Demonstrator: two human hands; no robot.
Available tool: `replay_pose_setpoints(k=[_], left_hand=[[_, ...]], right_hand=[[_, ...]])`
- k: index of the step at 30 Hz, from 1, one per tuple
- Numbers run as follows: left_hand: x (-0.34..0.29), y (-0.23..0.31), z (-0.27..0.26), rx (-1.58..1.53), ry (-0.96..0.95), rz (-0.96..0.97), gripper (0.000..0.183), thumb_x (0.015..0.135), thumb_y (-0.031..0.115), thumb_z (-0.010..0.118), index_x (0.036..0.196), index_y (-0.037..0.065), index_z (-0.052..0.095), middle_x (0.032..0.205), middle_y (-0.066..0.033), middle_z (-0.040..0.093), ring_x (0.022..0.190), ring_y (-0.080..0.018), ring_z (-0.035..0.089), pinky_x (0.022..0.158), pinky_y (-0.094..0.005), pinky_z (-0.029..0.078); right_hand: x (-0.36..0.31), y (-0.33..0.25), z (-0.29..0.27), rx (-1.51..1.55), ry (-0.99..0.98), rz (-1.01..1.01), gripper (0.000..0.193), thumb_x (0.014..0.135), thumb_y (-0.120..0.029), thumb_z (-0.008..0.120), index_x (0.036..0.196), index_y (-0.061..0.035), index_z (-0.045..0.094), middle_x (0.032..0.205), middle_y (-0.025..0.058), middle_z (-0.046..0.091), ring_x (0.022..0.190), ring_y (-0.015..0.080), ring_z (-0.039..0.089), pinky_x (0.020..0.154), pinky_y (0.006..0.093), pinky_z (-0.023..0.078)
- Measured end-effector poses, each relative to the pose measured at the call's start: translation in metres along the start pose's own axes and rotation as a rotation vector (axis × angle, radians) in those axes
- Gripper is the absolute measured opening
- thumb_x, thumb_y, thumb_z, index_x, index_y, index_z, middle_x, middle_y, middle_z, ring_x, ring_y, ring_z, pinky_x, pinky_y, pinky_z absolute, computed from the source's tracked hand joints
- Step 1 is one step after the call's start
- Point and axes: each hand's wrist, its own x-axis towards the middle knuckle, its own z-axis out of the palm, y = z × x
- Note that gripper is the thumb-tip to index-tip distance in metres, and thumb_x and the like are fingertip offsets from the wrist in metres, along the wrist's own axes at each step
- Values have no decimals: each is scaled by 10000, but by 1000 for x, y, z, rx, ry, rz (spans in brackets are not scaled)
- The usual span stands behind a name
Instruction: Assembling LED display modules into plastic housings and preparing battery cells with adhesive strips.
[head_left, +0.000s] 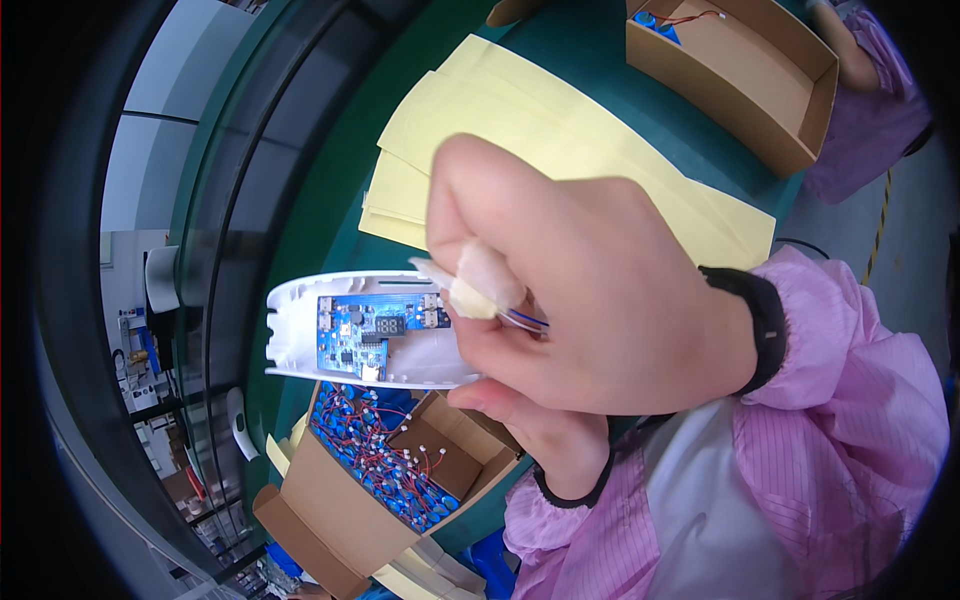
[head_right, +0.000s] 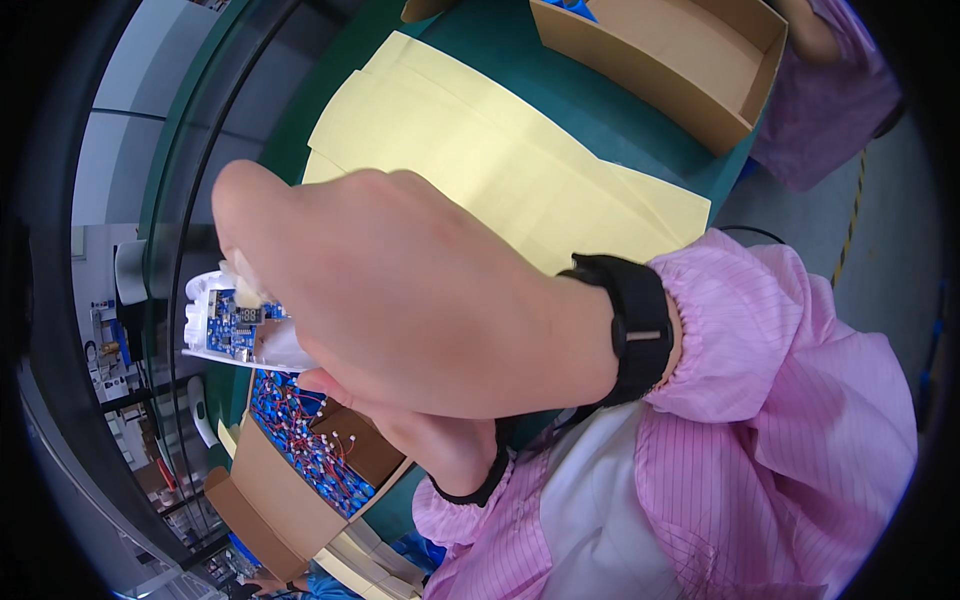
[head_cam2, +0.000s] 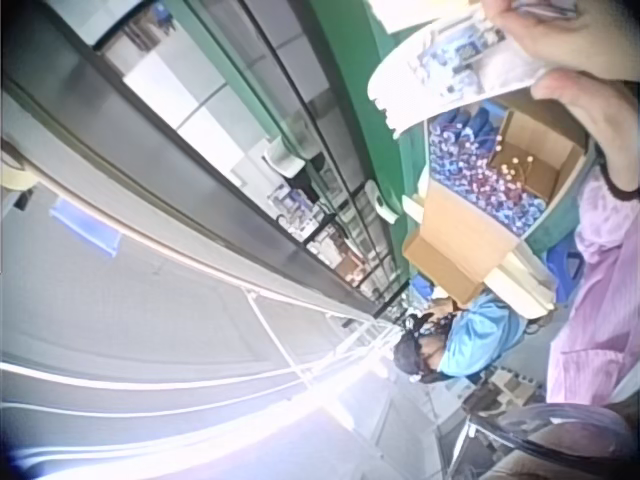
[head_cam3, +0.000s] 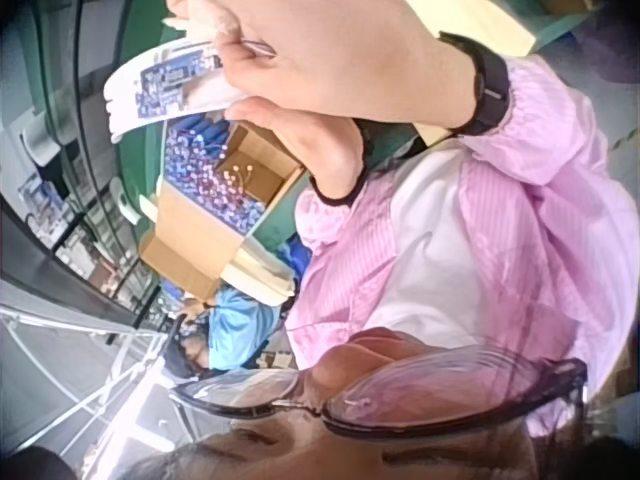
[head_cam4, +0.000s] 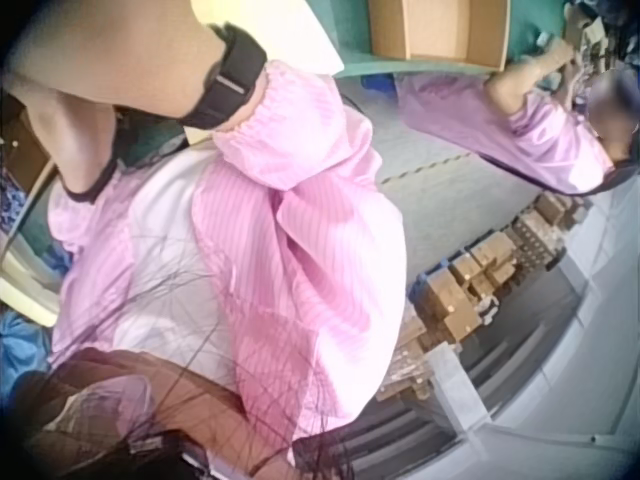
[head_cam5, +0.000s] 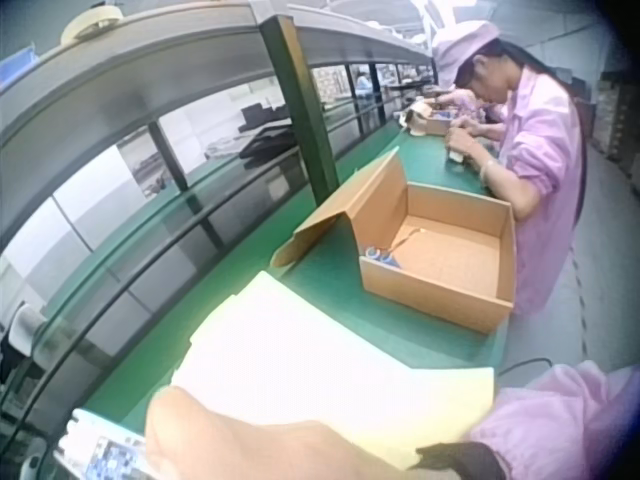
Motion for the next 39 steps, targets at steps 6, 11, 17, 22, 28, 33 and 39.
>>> replay_pose_setpoints(k=[6,11,17,22,28,33,39], left_hand=[[2,-3,10,132,105,-26,652,1006,559,132,1451,113,300,1385,-41,433,1287,-191,399,1070,-340,304],[2,2,13,129,170,-29,664,1002,569,141,1449,106,308,1392,-46,429,1295,-192,394,1068,-338,301],[3,-1,8,241,137,51,671,997,582,171,1435,96,319,1385,-62,430,1286,-193,404,1053,-337,316],[9,4,8,-200,72,-49,674,990,589,201,1451,102,259,1342,-72,464,1208,-205,480,987,-347,396],[13,9,6,-460,-146,-174,802,906,700,252,1415,80,273,1091,-130,603,666,-235,654,455,-357,557],[13,7,2,-442,-161,-235,812,888,731,246,1348,68,332,952,-150,636,655,-250,659,459,-359,569],[11,6,2,-453,-140,-251,798,890,728,242,1342,75,328,931,-163,638,664,-278,668,470,-388,576]], right_hand=[[9,9,-15,-92,-107,-73,303,682,26,599,935,-68,461,594,73,481,496,260,528,440,329,367],[15,3,-19,-110,-204,-46,303,687,30,595,943,-65,463,584,67,479,487,248,523,436,323,357],[9,4,-7,-60,-146,60,315,695,3,625,963,-55,470,602,69,529,497,248,551,450,315,387],[17,-9,-23,-297,-266,102,309,714,-3,673,936,-59,467,630,46,577,570,207,646,479,305,450],[21,7,-47,-98,-223,-133,285,760,7,706,810,-63,434,769,57,701,655,179,680,502,239,459],[23,0,-51,-254,-396,-124,334,709,-9,742,687,-80,417,811,65,721,597,180,633,488,239,451],[23,1,-51,-232,-315,-206,197,677,3,746,686,-66,562,774,53,702,558,181,602,466,249,432]])
